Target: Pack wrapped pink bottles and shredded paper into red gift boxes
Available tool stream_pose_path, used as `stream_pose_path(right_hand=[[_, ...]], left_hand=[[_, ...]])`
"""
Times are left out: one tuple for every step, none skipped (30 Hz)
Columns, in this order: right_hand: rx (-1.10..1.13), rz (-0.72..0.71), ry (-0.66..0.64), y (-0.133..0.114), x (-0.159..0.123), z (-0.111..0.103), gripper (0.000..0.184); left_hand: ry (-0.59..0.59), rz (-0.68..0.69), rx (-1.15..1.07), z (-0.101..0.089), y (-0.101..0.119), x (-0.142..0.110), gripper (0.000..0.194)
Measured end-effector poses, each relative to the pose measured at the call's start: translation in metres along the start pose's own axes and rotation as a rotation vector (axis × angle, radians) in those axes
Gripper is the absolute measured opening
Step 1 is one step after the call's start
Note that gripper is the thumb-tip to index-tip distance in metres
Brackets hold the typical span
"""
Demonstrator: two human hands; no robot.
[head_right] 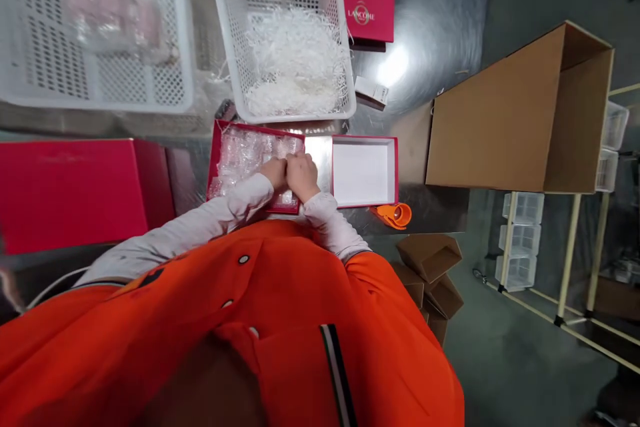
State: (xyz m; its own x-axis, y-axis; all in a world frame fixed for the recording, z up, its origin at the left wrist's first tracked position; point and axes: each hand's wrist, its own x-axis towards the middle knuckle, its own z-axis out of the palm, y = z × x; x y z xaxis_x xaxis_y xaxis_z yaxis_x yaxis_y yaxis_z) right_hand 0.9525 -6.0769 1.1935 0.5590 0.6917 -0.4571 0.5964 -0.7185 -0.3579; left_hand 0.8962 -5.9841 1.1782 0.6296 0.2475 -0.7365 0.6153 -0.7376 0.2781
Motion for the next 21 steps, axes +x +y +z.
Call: stream_pose_path(right_hand=[[-0.036,0.019,0.036,0.001,0.0,-0.001,0.033],[-0.064,0.037,0.065,0.003,0.001,-0.002,0.032],[-0.081,0.051,0.083,0.004,0.002,-0.002,0.033],[-0.091,0.054,0.088,0.005,0.004,-0.001,0.033],[-0.098,0.048,0.083,0.005,0.005,0.0,0.033],[-0.104,0.032,0.07,0.005,0.007,0.001,0.032],[-0.108,0.007,0.053,0.005,0.008,0.003,0.032],[-0.11,-0.026,0.038,0.004,0.009,0.006,0.033],[-0.111,-0.066,0.024,0.003,0.011,0.008,0.033],[-0.113,-0.109,0.003,0.001,0.012,0.011,0.035],[-0.116,-0.153,-0.025,-0.001,0.014,0.014,0.038],[-0.121,-0.192,-0.059,-0.004,0.015,0.018,0.041],[-0.128,-0.218,-0.095,-0.007,0.016,0.022,0.043],[-0.138,-0.227,-0.124,-0.011,0.017,0.026,0.045],[-0.151,-0.213,-0.143,-0.014,0.017,0.031,0.047],[-0.163,-0.184,-0.149,-0.018,0.017,0.035,0.049],[-0.173,-0.153,-0.152,-0.021,0.016,0.039,0.051],[-0.182,-0.128,-0.157,-0.023,0.016,0.042,0.053],[-0.184,-0.112,-0.162,-0.024,0.015,0.045,0.054],[-0.179,-0.108,-0.162,-0.024,0.014,0.047,0.054],[-0.168,-0.115,-0.158,-0.024,0.013,0.049,0.053]], left_hand=[[0.002,0.023,-0.003,0.002,-0.001,0.002,0.04],[0.013,0.042,-0.006,0.005,-0.002,0.004,0.039],[0.029,0.051,-0.008,0.009,-0.002,0.005,0.039],[0.045,0.055,-0.011,0.013,-0.002,0.005,0.04],[0.054,0.06,-0.016,0.016,-0.003,0.004,0.042],[0.056,0.067,-0.02,0.017,-0.004,0.003,0.043],[0.052,0.082,-0.024,0.015,-0.007,0.002,0.043],[0.051,0.109,-0.032,0.01,-0.013,0.0,0.042],[0.064,0.142,-0.049,0.001,-0.021,-0.001,0.039],[0.105,0.167,-0.074,-0.011,-0.033,-0.002,0.036],[0.184,0.165,-0.1,-0.028,-0.046,-0.001,0.033],[0.286,0.138,-0.125,-0.047,-0.061,0.001,0.033],[0.401,0.083,-0.14,-0.069,-0.076,0.004,0.034],[0.508,-0.007,-0.131,-0.09,-0.091,0.01,0.037],[0.548,-0.078,-0.11,-0.111,-0.102,0.018,0.039],[0.557,-0.13,-0.086,-0.13,-0.111,0.028,0.041],[0.54,-0.16,-0.06,-0.144,-0.116,0.04,0.044],[0.498,-0.176,-0.036,-0.154,-0.118,0.054,0.048],[0.45,-0.189,-0.015,-0.159,-0.117,0.068,0.051],[0.403,-0.204,0.001,-0.159,-0.114,0.081,0.052],[0.359,-0.224,0.013,-0.156,-0.111,0.092,0.051]])
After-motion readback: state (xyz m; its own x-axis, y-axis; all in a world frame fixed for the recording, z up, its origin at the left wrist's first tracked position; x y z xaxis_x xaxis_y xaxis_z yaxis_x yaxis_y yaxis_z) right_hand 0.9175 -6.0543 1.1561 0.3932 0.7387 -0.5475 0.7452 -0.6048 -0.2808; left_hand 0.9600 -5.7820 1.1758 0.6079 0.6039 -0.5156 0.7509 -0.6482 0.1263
